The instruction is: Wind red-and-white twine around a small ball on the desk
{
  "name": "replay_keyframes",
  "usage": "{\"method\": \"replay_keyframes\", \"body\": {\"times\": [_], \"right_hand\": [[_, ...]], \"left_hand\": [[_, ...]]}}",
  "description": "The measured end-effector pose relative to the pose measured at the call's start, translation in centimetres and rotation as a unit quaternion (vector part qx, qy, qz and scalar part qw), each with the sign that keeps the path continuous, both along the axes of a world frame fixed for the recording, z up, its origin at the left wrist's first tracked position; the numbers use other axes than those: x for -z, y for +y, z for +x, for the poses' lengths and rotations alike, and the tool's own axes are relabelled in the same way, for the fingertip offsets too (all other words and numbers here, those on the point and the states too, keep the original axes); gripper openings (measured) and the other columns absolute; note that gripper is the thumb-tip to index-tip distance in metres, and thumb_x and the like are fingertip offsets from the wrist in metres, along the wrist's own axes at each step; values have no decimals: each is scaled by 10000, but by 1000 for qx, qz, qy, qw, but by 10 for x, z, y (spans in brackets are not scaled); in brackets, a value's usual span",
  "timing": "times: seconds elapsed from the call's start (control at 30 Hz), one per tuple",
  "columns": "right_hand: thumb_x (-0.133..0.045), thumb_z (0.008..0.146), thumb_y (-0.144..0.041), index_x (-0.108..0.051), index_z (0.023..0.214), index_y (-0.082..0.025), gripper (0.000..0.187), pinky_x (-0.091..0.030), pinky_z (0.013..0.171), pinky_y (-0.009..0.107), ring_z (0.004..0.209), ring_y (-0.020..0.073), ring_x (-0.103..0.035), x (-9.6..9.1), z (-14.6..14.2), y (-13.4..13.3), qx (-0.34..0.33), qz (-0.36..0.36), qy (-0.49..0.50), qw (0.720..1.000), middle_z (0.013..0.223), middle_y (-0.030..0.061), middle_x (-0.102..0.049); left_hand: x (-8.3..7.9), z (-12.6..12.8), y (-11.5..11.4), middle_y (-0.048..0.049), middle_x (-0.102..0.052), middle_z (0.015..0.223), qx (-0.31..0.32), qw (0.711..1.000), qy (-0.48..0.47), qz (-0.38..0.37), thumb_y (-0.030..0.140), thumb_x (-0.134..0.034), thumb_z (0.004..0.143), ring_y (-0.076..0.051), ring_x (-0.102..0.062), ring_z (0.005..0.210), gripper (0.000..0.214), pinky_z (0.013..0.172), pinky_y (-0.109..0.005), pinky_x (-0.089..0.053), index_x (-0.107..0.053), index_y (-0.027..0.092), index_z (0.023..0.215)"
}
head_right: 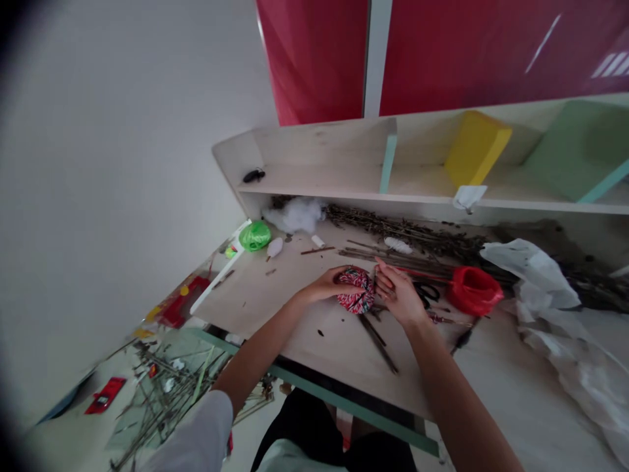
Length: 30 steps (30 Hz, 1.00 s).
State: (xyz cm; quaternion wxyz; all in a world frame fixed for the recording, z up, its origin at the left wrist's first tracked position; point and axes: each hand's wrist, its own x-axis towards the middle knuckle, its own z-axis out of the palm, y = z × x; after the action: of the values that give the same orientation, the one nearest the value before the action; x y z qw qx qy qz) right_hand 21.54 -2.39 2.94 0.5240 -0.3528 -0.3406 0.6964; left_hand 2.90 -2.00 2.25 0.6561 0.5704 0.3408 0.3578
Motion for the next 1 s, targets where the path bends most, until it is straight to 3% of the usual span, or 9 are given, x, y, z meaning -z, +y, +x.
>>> {"method": "replay_keyframes", "body": {"times": [0.23,0.47,0.63,0.73,0.83,1.0], "right_hand": [[-768,670,-413,-606,739,-234,251,-209,352,203,422,76,-149,-9,7,-2,10,31,28,999,494,-83,-177],[-770,633,-374,-625,792,-211,269,-146,318,197,411,53,-170,6,9,7,59,-14,-2,998,519,-86,-263],[-694,665,-319,-613,814,-243,186,-362,418,212,519,84,-436,5,10,5,81,-13,8,997,696,-27,-565],[-651,693,-318,-567,746,-236,129,-396,467,236,601,109,-491,-2,11,2,42,16,24,999,864,10,-644],[-644,692,-327,-550,743,-238,140,-379,468,239,576,112,-459,-6,10,0,28,1,41,999,771,7,-601],[-647,691,-338,-468,668,-233,209,-303,434,237,466,100,-269,-8,7,0,-7,12,28,1000,545,-53,-283]], "left_hand": [[0,1,2,-98,-712,1017,-46,999,9,-27,420,-796,642,-217,-651,914,450,867,-353,-490,-698,153,991],[11,-5,17,-63,-702,1046,-128,963,-132,-195,466,-725,687,-182,-651,822,473,767,-325,-514,-666,216,1084],[7,-21,26,-108,-709,974,-171,920,-244,-254,608,-533,808,-213,-663,880,530,837,-347,-512,-649,170,1083],[4,-30,31,-119,-702,965,-200,904,-283,-251,621,-443,853,-203,-656,930,560,860,-320,-510,-641,148,1078],[6,-32,33,-125,-682,1064,-222,900,-295,-230,635,-427,857,-201,-640,1012,568,903,-317,-503,-626,157,1091],[13,-31,35,-145,-658,1136,-230,904,-282,-223,692,-462,804,-234,-609,1111,617,965,-349,-483,-629,157,1063]]}}
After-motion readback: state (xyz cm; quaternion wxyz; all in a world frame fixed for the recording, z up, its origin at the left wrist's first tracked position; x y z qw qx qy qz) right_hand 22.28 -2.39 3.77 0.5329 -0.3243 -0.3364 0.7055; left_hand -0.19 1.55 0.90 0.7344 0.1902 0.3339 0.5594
